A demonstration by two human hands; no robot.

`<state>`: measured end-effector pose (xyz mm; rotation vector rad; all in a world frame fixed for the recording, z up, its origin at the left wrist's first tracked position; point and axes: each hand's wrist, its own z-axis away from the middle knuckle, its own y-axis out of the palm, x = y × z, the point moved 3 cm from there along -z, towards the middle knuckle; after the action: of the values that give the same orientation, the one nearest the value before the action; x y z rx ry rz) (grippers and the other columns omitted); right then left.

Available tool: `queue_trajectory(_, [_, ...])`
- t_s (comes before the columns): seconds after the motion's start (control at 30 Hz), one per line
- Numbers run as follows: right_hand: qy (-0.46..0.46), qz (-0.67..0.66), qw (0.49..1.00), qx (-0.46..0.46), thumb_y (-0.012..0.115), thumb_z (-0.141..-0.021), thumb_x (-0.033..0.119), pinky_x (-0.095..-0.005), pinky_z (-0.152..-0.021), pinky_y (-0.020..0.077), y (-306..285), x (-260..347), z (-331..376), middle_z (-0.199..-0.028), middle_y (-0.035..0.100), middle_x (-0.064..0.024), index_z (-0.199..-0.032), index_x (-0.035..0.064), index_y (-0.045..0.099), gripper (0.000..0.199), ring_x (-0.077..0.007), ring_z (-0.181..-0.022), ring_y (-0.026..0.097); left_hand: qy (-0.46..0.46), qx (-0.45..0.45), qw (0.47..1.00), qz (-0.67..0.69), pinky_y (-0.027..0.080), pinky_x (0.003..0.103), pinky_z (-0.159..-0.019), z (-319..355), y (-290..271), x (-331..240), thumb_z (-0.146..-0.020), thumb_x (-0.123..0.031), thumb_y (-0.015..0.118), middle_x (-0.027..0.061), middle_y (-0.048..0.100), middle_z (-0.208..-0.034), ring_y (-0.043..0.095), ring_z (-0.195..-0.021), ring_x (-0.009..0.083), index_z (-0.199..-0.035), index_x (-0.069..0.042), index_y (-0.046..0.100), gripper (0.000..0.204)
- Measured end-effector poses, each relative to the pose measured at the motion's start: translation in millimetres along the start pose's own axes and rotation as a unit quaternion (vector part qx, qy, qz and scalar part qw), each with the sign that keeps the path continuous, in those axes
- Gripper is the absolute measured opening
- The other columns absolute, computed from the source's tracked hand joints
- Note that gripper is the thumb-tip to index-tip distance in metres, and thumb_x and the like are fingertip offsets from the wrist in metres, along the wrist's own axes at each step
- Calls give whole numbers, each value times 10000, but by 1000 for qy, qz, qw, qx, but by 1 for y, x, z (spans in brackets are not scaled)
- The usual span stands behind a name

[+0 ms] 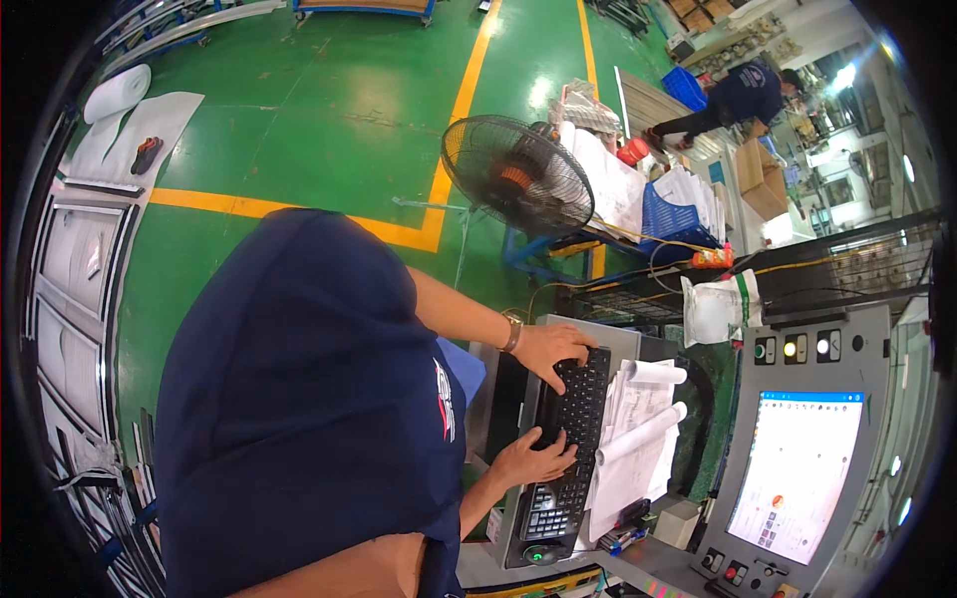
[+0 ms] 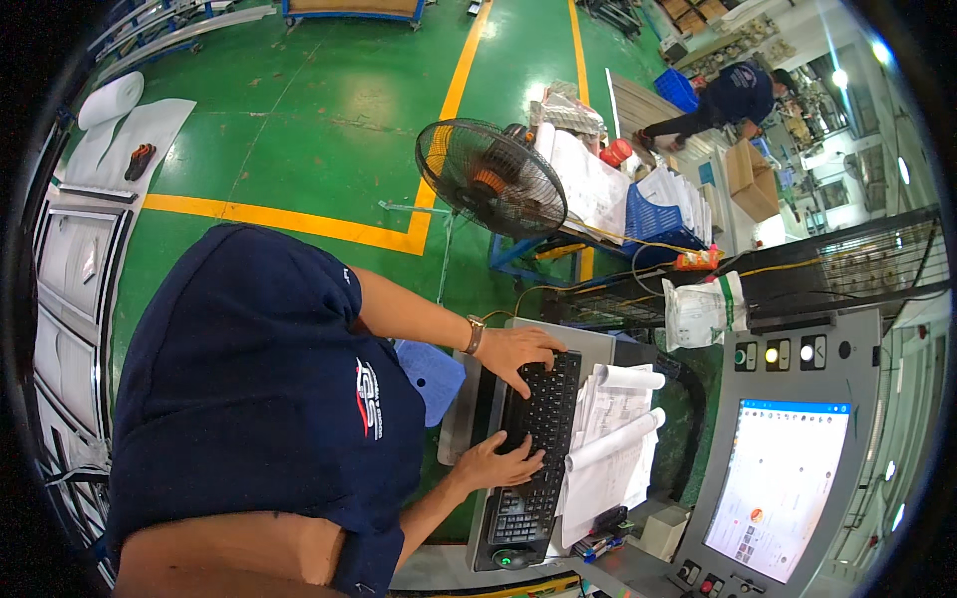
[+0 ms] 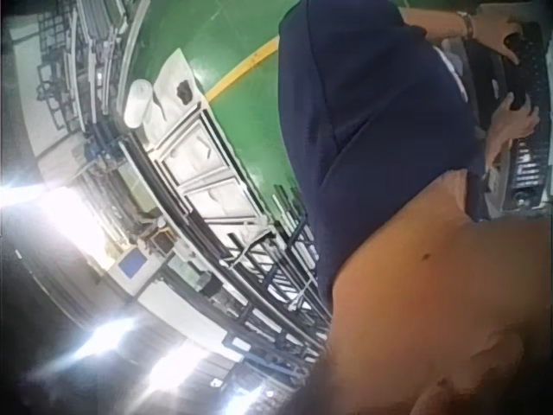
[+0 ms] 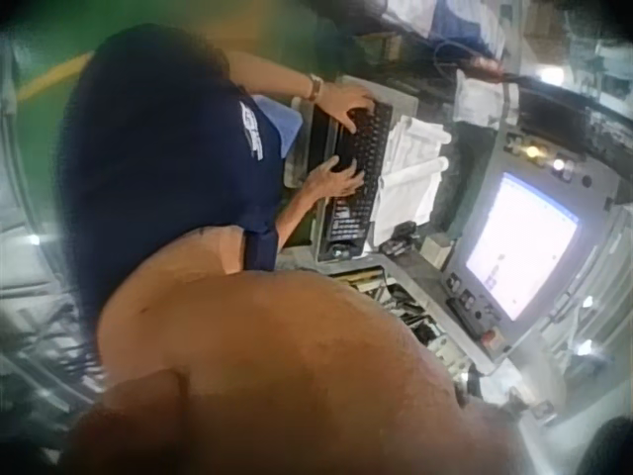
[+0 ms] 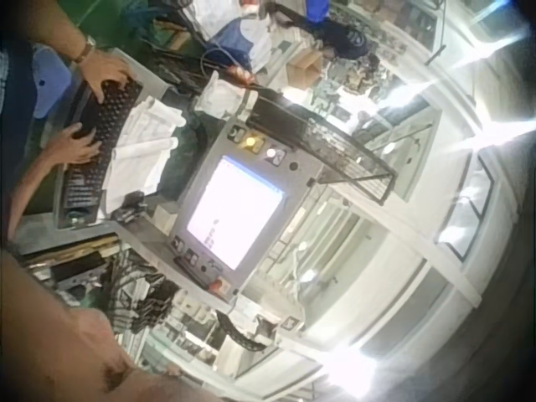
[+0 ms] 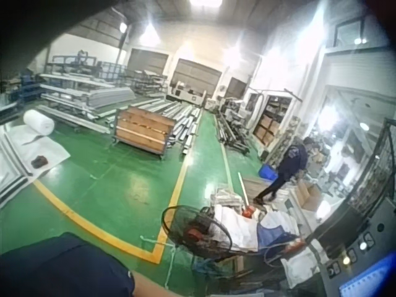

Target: The person operates a computer terminal using a keyboard and mouse, presses a button on the control panel, and places a metal profile onto a machine bed by hand.

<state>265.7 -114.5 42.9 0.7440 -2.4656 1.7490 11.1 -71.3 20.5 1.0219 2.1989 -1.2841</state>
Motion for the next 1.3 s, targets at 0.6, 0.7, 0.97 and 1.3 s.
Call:
queue_trajectory(0.6, [-26, 28, 998, 52, 526, -1129, 545, -663, -1284, 245, 9, 5, -43, -1698, 408, -219, -1471, 129, 677, 560, -454, -1580, 354, 16, 14, 999, -24, 315, 579, -1280, 2, 0, 5, -868, -576, 854, 265, 435, -1656, 450, -1501, 465, -1296, -99, 665, 668])
queue_trajectory(0.7, [-19, 27, 997, 71, 535, -1138, 515, -647, -1301, 230, 8, 6, -38, -1694, 400, -247, -1446, 81, 699, 557, -479, -1599, 320, 11, 9, 1000, -17, 320, 578, -1277, 1, -1, 2, -862, -580, 858, 268, 436, -1656, 448, -1503, 465, -1310, -89, 657, 694])
queue_trajectory(0.97, [-15, -34, 999, -12, 625, -1092, 463, -619, -1234, 342, -8, -5, -4, -1595, 511, -259, -1316, 40, 720, 488, -466, -1482, 469, 20, -7, 1000, -13, 310, 563, -1274, 2, 0, 5, -839, -606, 859, 282, 451, -1636, 452, -1512, 445, -1306, -75, 630, 743])
queue_trajectory(1.3, [-1, 25, 1000, 14, 624, -1089, 485, -622, -1245, 320, -12, -17, -29, -1607, 486, -266, -1318, 52, 729, 500, -460, -1497, 442, 17, 18, 1000, -19, 298, 568, -1280, 0, -1, 4, -848, -630, 840, 277, 421, -1666, 433, -1525, 450, -1346, -82, 627, 771])
